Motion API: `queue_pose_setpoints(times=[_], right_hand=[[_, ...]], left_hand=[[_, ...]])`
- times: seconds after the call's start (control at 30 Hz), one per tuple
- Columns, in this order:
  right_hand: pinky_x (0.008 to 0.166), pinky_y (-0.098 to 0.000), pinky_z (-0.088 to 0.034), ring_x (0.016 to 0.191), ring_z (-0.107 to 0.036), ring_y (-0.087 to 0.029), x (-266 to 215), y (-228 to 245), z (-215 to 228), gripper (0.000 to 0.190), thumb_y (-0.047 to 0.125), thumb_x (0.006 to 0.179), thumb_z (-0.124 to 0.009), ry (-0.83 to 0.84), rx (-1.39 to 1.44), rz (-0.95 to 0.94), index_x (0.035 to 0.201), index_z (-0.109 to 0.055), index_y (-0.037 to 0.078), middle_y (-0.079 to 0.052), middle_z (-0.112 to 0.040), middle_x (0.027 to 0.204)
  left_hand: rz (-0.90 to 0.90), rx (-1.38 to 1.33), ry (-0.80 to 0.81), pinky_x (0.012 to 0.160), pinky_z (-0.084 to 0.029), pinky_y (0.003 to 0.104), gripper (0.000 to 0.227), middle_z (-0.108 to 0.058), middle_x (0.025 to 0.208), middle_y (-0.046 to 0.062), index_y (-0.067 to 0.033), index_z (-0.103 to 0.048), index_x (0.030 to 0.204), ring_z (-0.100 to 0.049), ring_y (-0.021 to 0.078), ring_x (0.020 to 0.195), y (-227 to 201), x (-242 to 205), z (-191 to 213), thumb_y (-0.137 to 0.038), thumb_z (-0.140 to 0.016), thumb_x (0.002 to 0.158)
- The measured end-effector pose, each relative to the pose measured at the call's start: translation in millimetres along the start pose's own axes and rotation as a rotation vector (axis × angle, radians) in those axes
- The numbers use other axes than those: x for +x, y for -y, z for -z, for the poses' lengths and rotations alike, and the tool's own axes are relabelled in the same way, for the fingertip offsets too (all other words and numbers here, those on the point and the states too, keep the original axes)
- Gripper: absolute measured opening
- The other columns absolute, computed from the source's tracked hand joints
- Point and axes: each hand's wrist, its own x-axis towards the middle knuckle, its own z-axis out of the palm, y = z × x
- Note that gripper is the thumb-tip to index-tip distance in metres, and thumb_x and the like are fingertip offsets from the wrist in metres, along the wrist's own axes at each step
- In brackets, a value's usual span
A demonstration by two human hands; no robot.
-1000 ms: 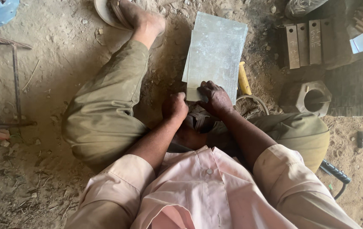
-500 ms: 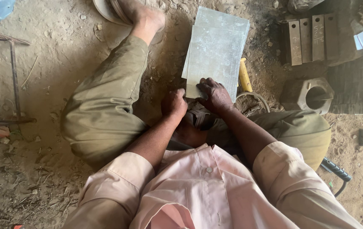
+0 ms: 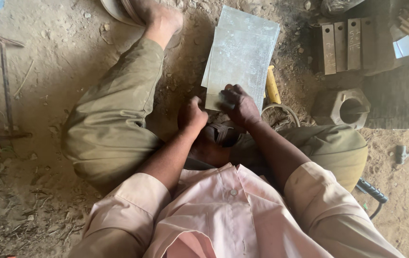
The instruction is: The person sits on the ground and repeatedly rubs a small abrasive stone against the surface of a rectangular metal sheet. They flip the sheet over to work on both sides and occasionally stack it with other similar sheets.
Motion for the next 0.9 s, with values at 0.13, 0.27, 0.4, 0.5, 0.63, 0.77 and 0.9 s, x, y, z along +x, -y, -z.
queue_pose_setpoints(times=[0.13,0.27,0.4,0.5,0.63,0.77,0.9], right_hand=[[0.100,-0.0337,-0.057,0.116,-0.068,-0.020,8.1,-5.7,9.0,0.035,0.016,0.100,-0.061,-0.074,0.406,-0.187,0.135,-0.065,0.015,-0.009,-0.069,0.128],[0.091,-0.0304,-0.058,0.108,-0.073,-0.018,13.7,6.0,27.8,0.044,0.015,0.095,-0.066,0.009,0.407,-0.269,0.137,-0.055,0.016,-0.009,-0.076,0.114],[0.082,-0.0353,-0.058,0.093,-0.075,-0.025,20.2,20.1,32.6,0.018,0.023,0.099,-0.070,0.038,0.101,-0.145,0.108,-0.075,0.008,-0.013,-0.077,0.102],[0.082,-0.0388,-0.057,0.093,-0.074,-0.028,28.3,16.7,28.3,0.018,0.022,0.103,-0.065,0.065,0.002,-0.067,0.108,-0.076,0.009,-0.013,-0.077,0.103],[0.078,-0.0405,-0.059,0.092,-0.074,-0.030,40.4,7.4,11.2,0.019,0.017,0.100,-0.062,0.035,-0.079,0.224,0.111,-0.077,0.011,-0.012,-0.077,0.105],[0.075,-0.0380,-0.062,0.084,-0.076,-0.026,57.1,5.3,-12.6,0.017,0.017,0.108,-0.058,0.104,-0.179,0.263,0.112,-0.075,0.013,-0.008,-0.078,0.106],[0.066,-0.0361,-0.062,0.080,-0.075,-0.025,63.2,4.7,-4.4,0.024,0.010,0.109,-0.053,0.233,-0.327,0.351,0.122,-0.073,0.012,-0.012,-0.076,0.109]], left_hand=[[0.157,-0.358,0.065,0.080,-0.055,0.043,0.031,-0.073,0.101,0.020,-0.0013,-0.069,0.109,-0.070,0.0325,0.093,9.7,20.7,-16.2,-0.019,-0.072,0.083],[0.259,-0.737,0.253,0.071,-0.049,0.043,0.034,-0.076,0.094,0.023,0.0032,-0.075,0.106,-0.065,0.0275,0.075,8.4,20.1,-34.0,-0.029,-0.073,0.094],[0.407,-0.552,0.292,0.071,-0.056,0.036,0.028,-0.077,0.089,0.009,-0.0093,-0.070,0.110,-0.071,0.0206,0.075,-0.4,22.9,-42.4,-0.032,-0.070,0.093],[0.231,-0.514,0.160,0.071,-0.055,0.034,0.029,-0.075,0.087,0.007,-0.0037,-0.076,0.106,-0.070,0.0159,0.075,-0.5,25.0,-48.7,-0.028,-0.077,0.090],[0.322,-0.448,0.246,0.071,-0.056,0.035,0.029,-0.076,0.084,0.009,-0.0033,-0.076,0.105,-0.071,0.0183,0.072,-5.6,27.1,-43.7,-0.029,-0.075,0.092],[0.310,-0.426,0.191,0.072,-0.056,0.036,0.029,-0.076,0.084,0.010,-0.0035,-0.076,0.103,-0.072,0.0199,0.073,-12.1,29.2,-40.7,-0.030,-0.075,0.091],[0.298,-0.413,0.197,0.072,-0.056,0.037,0.029,-0.076,0.085,0.011,-0.0036,-0.076,0.102,-0.073,0.0214,0.075,-13.5,29.0,-39.2,-0.031,-0.074,0.091]])
